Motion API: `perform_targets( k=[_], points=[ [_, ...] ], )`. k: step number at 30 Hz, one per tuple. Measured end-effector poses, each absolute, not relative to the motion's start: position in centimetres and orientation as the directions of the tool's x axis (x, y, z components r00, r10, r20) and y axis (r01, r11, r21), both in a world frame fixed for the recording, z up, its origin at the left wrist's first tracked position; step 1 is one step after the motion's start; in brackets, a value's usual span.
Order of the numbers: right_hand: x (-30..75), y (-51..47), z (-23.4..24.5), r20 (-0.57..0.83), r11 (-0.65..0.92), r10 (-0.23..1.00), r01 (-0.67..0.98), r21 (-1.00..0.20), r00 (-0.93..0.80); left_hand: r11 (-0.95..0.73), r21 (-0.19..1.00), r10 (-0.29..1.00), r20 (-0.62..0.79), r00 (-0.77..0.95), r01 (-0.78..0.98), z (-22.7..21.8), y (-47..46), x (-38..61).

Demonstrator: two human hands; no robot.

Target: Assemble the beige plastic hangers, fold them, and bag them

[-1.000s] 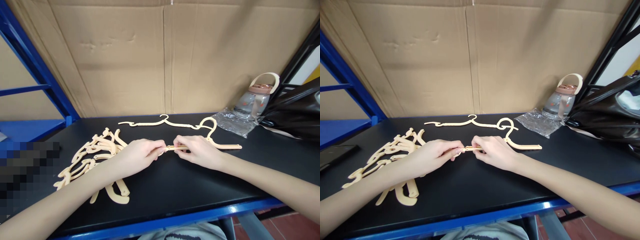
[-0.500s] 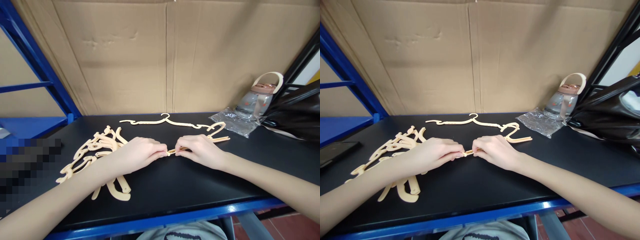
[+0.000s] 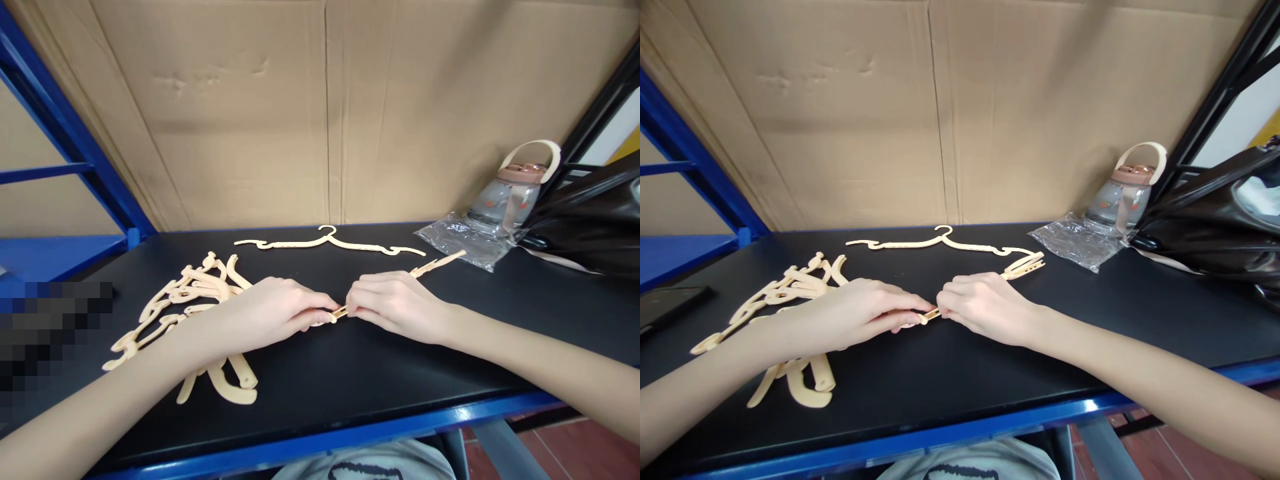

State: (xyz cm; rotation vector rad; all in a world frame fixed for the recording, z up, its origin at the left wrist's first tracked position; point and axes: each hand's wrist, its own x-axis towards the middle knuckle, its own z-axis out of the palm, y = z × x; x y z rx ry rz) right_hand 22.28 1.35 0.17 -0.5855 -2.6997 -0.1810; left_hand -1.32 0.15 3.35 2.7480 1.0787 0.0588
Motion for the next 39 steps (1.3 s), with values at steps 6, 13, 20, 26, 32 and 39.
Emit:
perform_targets(
  k=[6, 13, 20, 26, 32, 39],
  points=[
    [22.1, 1.3, -0.2, 0.389, 0.883, 0.327, 0.425, 0.198, -0.861, -0.745, 0.164, 0.655, 0.001, 0.755, 0.646, 3.2, 0.1, -1.3],
    [21.9, 0.7, -0.3, 0.414, 0.865, 0.327, 0.445, 0.230, -0.850, -0.754, 0.030, 0.657, 0.024, 0.753, 0.656, 2.9, -0.4, -0.9],
    [21.9, 0.6, -0.4, 0.399, 0.868, 0.356, 0.457, 0.194, -0.845, -0.757, -0.068, 0.650, 0.012, 0.759, 0.650, 2.8, -0.7, -0.6],
    [21.8, 0.5, -0.5, 0.425, 0.871, 0.332, 0.447, 0.204, -0.842, -0.804, -0.134, 0.576, 0.071, 0.815, 0.580, 2.5, -0.5, -0.3],
    [21.6, 0.4, -0.5, 0.439, 0.865, 0.340, 0.460, 0.200, -0.832, -0.761, -0.184, 0.630, 0.021, 0.777, 0.622, 2.9, -0.9, 0.0],
    [21.1, 0.5, -0.1, 0.409, 0.844, 0.455, 0.529, 0.083, -0.791, -0.693, -0.114, 0.718, -0.026, 0.695, 0.712, 2.9, -0.7, 0.0]
  ],
)
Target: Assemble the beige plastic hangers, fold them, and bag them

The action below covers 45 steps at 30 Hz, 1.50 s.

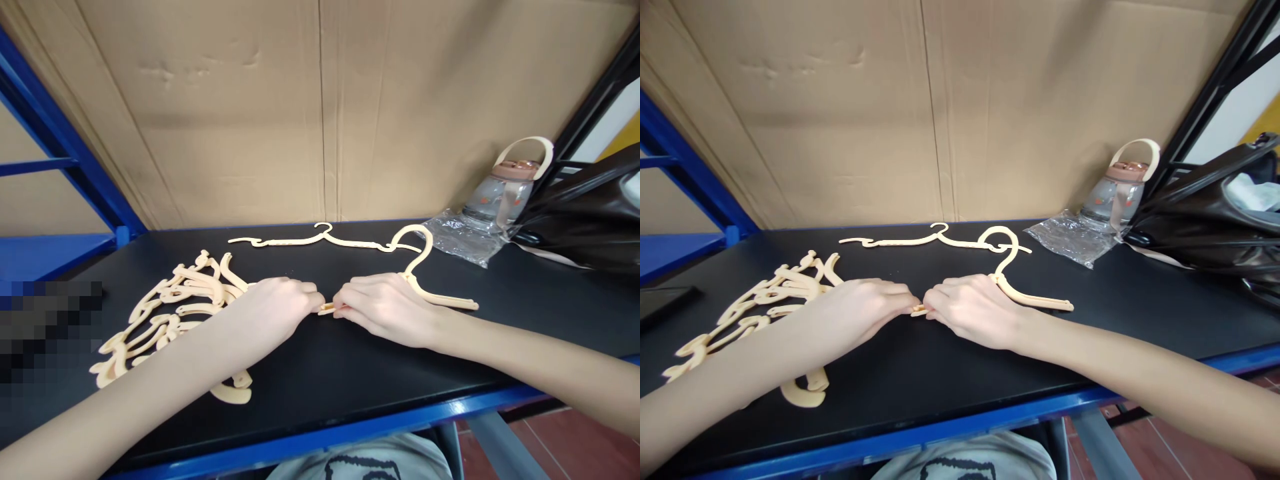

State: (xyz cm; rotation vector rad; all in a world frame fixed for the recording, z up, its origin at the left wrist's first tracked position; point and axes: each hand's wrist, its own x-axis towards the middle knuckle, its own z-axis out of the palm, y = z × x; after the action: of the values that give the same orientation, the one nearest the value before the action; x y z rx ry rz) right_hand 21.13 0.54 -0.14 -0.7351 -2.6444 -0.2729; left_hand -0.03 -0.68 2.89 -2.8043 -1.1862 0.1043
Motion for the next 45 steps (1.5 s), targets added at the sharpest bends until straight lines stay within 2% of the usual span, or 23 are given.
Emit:
perform_targets(
  k=[5, 10, 19, 25, 33, 35, 36, 39, 41, 45],
  points=[
    [21.2, 0.8, 0.1, 0.409, 0.807, 0.556, 0.588, -0.057, -0.724, -0.684, -0.015, 0.730, -0.002, 0.684, 0.730, 2.5, -0.3, -0.3],
    [21.4, 0.9, 0.2, 0.422, 0.781, 0.601, 0.610, -0.132, -0.678, -0.673, -0.028, 0.738, 0.029, 0.674, 0.739, 2.2, -0.4, -0.4],
    [21.6, 1.2, 0.3, 0.421, 0.753, 0.651, 0.606, -0.256, -0.631, -0.652, 0.118, 0.758, 0.079, 0.647, 0.749, 1.6, -0.1, -0.8],
    [21.6, 1.0, 0.3, 0.411, 0.735, 0.675, 0.608, -0.301, -0.613, -0.617, 0.324, 0.785, 0.197, 0.587, 0.717, 2.2, 0.1, -0.6],
    [21.9, 1.5, 0.1, 0.417, 0.712, 0.702, 0.586, -0.387, -0.578, -0.416, 0.599, 0.904, 0.194, 0.380, 0.684, 3.1, 1.6, -1.9],
    [22.1, 1.9, 0.0, 0.429, 0.714, 0.700, 0.583, -0.389, -0.571, -0.405, 0.558, 0.914, 0.226, 0.338, 0.724, 3.4, 2.0, -2.4],
    [22.2, 2.0, 0.0, 0.434, 0.716, 0.698, 0.583, -0.385, -0.570, -0.401, 0.492, 0.916, 0.245, 0.319, 0.773, 3.6, 2.2, -2.7],
    [22.4, 2.3, -0.1, 0.428, 0.718, 0.695, 0.576, -0.390, -0.577, -0.317, 0.158, 0.923, 0.279, 0.266, 0.935, 4.7, 2.5, -3.6],
    [22.5, 2.3, -0.1, 0.403, 0.714, 0.701, 0.574, -0.401, -0.589, -0.233, -0.029, 0.935, 0.269, 0.232, 0.972, 5.6, 2.4, -4.1],
    [22.4, 2.3, -0.1, 0.368, 0.718, 0.695, 0.574, -0.394, -0.617, -0.146, -0.211, 0.949, 0.248, 0.197, 0.967, 7.1, 1.7, -4.5]
  ],
)
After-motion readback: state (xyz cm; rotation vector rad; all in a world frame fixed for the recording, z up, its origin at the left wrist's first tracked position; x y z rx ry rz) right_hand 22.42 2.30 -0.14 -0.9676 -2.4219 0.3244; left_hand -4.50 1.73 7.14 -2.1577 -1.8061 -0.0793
